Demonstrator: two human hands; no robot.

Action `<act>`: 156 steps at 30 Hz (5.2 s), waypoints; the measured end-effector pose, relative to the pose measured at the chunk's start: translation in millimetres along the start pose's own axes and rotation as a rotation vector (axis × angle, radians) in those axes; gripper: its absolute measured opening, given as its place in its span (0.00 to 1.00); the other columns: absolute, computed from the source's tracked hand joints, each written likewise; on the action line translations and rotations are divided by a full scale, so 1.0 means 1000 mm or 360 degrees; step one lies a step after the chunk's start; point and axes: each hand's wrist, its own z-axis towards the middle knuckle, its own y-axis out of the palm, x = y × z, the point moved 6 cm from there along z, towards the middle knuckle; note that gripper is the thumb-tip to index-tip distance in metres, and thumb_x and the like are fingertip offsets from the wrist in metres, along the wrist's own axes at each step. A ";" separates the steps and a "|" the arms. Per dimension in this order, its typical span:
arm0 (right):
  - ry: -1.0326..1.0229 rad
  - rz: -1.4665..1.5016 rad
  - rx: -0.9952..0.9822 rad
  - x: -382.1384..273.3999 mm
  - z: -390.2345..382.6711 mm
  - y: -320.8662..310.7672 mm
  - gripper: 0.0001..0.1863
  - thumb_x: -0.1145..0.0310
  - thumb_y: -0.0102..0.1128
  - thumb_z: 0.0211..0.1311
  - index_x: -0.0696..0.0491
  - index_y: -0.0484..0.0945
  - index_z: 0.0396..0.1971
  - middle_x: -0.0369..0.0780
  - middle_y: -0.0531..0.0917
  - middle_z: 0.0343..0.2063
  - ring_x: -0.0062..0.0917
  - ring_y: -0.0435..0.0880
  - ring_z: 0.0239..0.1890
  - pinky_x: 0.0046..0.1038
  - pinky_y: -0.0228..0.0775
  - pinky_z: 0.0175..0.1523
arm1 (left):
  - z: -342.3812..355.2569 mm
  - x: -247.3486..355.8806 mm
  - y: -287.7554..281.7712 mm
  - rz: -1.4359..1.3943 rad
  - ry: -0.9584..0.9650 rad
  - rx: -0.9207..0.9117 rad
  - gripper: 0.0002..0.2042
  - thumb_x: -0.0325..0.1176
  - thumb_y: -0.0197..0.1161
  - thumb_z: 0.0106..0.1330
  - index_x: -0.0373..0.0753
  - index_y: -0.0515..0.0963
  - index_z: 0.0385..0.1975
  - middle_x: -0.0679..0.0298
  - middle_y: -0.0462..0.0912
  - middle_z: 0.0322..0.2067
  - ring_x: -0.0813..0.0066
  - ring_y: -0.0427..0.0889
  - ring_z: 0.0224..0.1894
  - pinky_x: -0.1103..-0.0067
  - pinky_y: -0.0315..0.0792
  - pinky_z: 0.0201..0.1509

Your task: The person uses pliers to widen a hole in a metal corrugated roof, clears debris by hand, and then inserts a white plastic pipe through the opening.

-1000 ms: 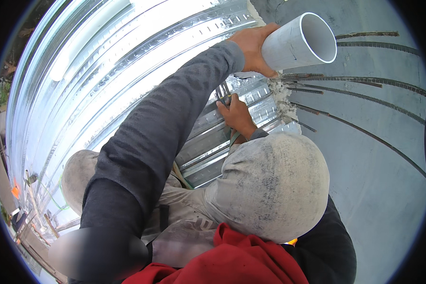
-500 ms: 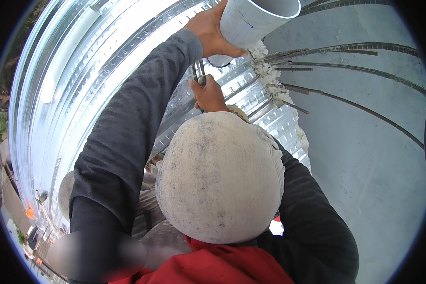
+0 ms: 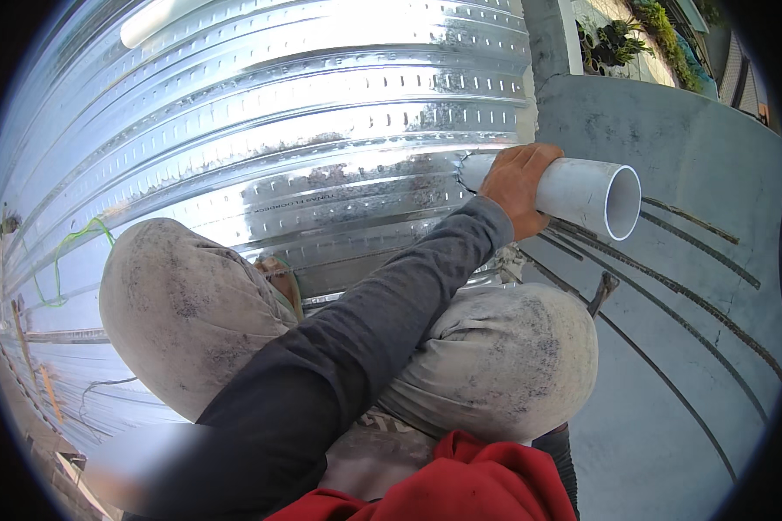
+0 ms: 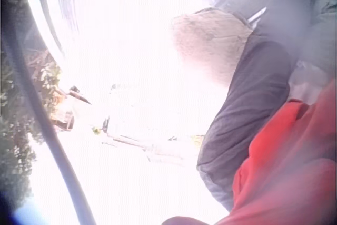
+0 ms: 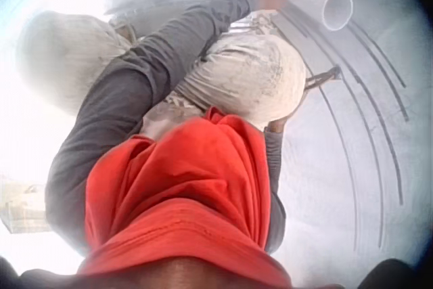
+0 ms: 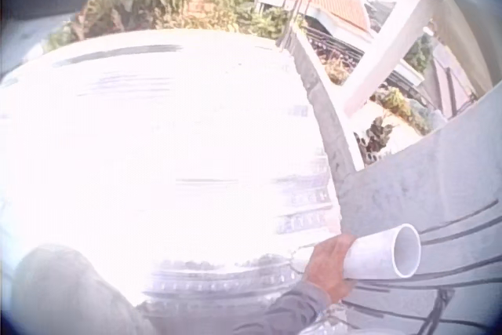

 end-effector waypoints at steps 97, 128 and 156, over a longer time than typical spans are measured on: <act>-0.0825 -0.1634 -0.0450 -0.123 0.248 0.129 0.15 0.63 0.56 0.66 0.57 0.84 0.43 0.51 0.86 0.34 0.49 0.85 0.40 0.47 0.75 0.47 | 0.061 0.030 -0.236 0.0171 0.0105 0.0973 0.53 0.34 0.82 0.42 0.37 0.51 0.66 0.49 0.69 0.55 0.50 0.77 0.57 0.57 0.77 0.61; -0.1115 -0.1639 -0.0161 -0.150 0.193 0.127 0.14 0.63 0.54 0.69 0.49 0.84 0.48 0.50 0.84 0.33 0.47 0.85 0.36 0.46 0.77 0.41 | 0.063 0.024 -0.210 0.0431 -0.0043 0.0884 0.51 0.44 0.82 0.43 0.37 0.53 0.64 0.49 0.73 0.51 0.50 0.81 0.53 0.58 0.82 0.54; -0.1334 -0.2076 -0.0493 -0.137 0.210 0.146 0.23 0.64 0.58 0.67 0.42 0.75 0.62 0.44 0.81 0.33 0.40 0.84 0.33 0.41 0.77 0.37 | 0.065 0.020 -0.206 0.0364 -0.0005 0.0829 0.52 0.43 0.80 0.43 0.40 0.52 0.66 0.48 0.72 0.53 0.50 0.79 0.52 0.59 0.80 0.54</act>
